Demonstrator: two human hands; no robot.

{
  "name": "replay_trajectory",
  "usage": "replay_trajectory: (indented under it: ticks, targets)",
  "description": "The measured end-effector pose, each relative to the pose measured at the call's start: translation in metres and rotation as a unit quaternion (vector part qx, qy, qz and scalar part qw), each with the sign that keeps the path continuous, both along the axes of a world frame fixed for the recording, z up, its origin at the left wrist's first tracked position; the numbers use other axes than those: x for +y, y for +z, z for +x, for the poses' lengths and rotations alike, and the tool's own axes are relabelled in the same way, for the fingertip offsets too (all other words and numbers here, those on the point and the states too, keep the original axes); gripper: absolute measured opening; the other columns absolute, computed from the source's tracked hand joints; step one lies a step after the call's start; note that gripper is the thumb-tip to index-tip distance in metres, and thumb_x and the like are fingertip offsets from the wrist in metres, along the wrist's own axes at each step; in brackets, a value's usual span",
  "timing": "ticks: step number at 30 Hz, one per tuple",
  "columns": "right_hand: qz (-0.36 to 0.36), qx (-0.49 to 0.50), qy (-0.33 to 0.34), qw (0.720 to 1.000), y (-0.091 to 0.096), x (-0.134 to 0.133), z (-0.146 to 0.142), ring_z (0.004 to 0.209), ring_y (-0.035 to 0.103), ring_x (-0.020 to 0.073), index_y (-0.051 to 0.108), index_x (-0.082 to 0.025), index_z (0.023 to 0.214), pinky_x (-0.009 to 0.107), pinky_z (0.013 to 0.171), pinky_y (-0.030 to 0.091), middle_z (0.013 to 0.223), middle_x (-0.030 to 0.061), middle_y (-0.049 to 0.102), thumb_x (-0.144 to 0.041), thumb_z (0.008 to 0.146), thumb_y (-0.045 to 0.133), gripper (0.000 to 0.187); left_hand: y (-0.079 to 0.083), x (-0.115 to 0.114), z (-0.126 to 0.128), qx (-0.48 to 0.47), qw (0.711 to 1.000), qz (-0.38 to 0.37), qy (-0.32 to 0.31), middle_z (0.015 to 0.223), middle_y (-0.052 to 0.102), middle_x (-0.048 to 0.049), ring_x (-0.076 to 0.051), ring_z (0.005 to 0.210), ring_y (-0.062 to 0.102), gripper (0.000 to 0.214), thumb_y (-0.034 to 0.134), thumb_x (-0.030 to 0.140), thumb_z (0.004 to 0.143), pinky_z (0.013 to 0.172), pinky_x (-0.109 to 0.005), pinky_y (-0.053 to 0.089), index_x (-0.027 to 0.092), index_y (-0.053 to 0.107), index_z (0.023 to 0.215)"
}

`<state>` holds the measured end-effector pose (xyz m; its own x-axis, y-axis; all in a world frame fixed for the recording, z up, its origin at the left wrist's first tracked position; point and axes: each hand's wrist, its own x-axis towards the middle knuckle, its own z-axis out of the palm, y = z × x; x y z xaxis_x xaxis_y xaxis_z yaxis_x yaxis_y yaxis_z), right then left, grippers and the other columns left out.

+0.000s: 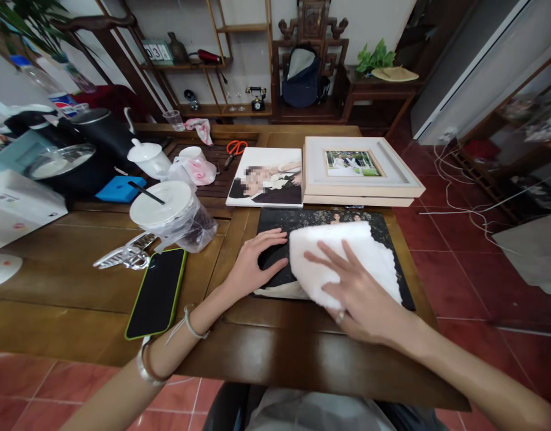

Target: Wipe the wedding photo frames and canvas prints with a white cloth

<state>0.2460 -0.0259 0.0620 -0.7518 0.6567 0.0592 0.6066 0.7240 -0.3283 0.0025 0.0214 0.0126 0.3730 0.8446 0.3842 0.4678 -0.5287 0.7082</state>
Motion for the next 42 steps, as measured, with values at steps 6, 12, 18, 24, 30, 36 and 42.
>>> replay_trajectory:
  ticks: [6, 12, 18, 24, 30, 36, 42]
  targets:
    - [-0.067, 0.037, 0.080, 0.994, 0.006, -0.050, 0.010, 0.143, 0.012, 0.0393, 0.068, -0.018, 0.083, 0.069, 0.111, -0.001, 0.152, 0.0129, 0.034, -0.013, 0.057, 0.054, 0.029, 0.000, -0.001, 0.000, 0.004, 1.000, -0.002, -0.001, 0.121, 0.066, -0.0100, -0.026, 0.122, 0.056, 0.028, 0.066, 0.023, 0.082, 0.105, -0.046, 0.043, 0.020, 0.065, 0.110]
    - [-0.060, 0.028, 0.099, 0.993, 0.015, -0.034, 0.014, 0.143, 0.021, 0.0299, 0.064, -0.019, 0.080, 0.058, 0.117, 0.005, 0.147, 0.0095, 0.043, -0.014, 0.063, 0.055, 0.020, 0.003, -0.003, -0.001, 0.016, 1.000, -0.012, 0.022, 0.137, 0.055, -0.0099, -0.025, 0.130, 0.048, 0.031, 0.056, 0.025, 0.089, 0.109, -0.046, 0.038, 0.021, 0.060, 0.120]
    - [0.016, 0.033, 0.016, 0.999, 0.009, 0.026, 0.009, 0.137, 0.035, 0.0280, 0.059, -0.017, 0.079, 0.053, 0.116, 0.019, 0.139, 0.0195, 0.050, -0.015, 0.082, 0.051, 0.009, -0.001, -0.002, -0.003, 0.012, 0.999, -0.037, 0.021, 0.139, 0.054, -0.0085, -0.023, 0.134, 0.044, 0.032, 0.044, 0.025, 0.096, 0.112, -0.047, 0.033, 0.021, 0.058, 0.124]
    - [0.047, 0.010, -0.064, 0.997, -0.002, 0.071, -0.008, 0.141, 0.023, 0.0329, 0.061, -0.015, 0.097, 0.065, 0.111, 0.019, 0.139, 0.0168, 0.051, -0.022, 0.092, 0.042, 0.022, -0.003, -0.003, -0.004, 0.006, 0.999, -0.038, 0.025, 0.136, 0.057, -0.0080, -0.021, 0.134, 0.044, 0.034, 0.038, 0.025, 0.098, 0.112, -0.045, 0.033, 0.021, 0.055, 0.127]
    - [0.037, -0.025, -0.030, 0.999, 0.002, 0.063, -0.018, 0.143, 0.010, 0.0377, 0.065, -0.014, 0.094, 0.071, 0.109, 0.011, 0.149, 0.0113, 0.038, -0.013, 0.081, 0.046, 0.022, -0.002, -0.003, -0.003, -0.003, 0.999, -0.033, 0.032, 0.138, 0.055, -0.0081, -0.020, 0.133, 0.046, 0.036, 0.038, 0.025, 0.098, 0.112, -0.041, 0.034, 0.020, 0.052, 0.131]
    - [-0.029, -0.030, 0.053, 0.998, 0.008, 0.008, -0.017, 0.144, 0.003, 0.0353, 0.069, -0.018, 0.091, 0.068, 0.110, -0.003, 0.153, 0.0075, 0.032, -0.014, 0.068, 0.053, 0.028, -0.002, -0.003, -0.004, 0.000, 0.999, -0.035, 0.039, 0.140, 0.053, -0.0082, -0.019, 0.133, 0.046, 0.038, 0.036, 0.023, 0.098, 0.112, -0.041, 0.034, 0.021, 0.050, 0.133]
    - [-0.107, 0.003, 0.114, 0.988, 0.018, -0.040, -0.007, 0.144, 0.006, 0.0345, 0.070, -0.022, 0.085, 0.064, 0.113, -0.004, 0.154, 0.0035, 0.031, -0.019, 0.063, 0.057, 0.026, -0.001, -0.002, -0.004, 0.010, 1.000, -0.019, 0.019, 0.136, 0.056, -0.0087, -0.021, 0.133, 0.046, 0.034, 0.040, 0.020, 0.096, 0.112, -0.045, 0.035, 0.021, 0.056, 0.126]
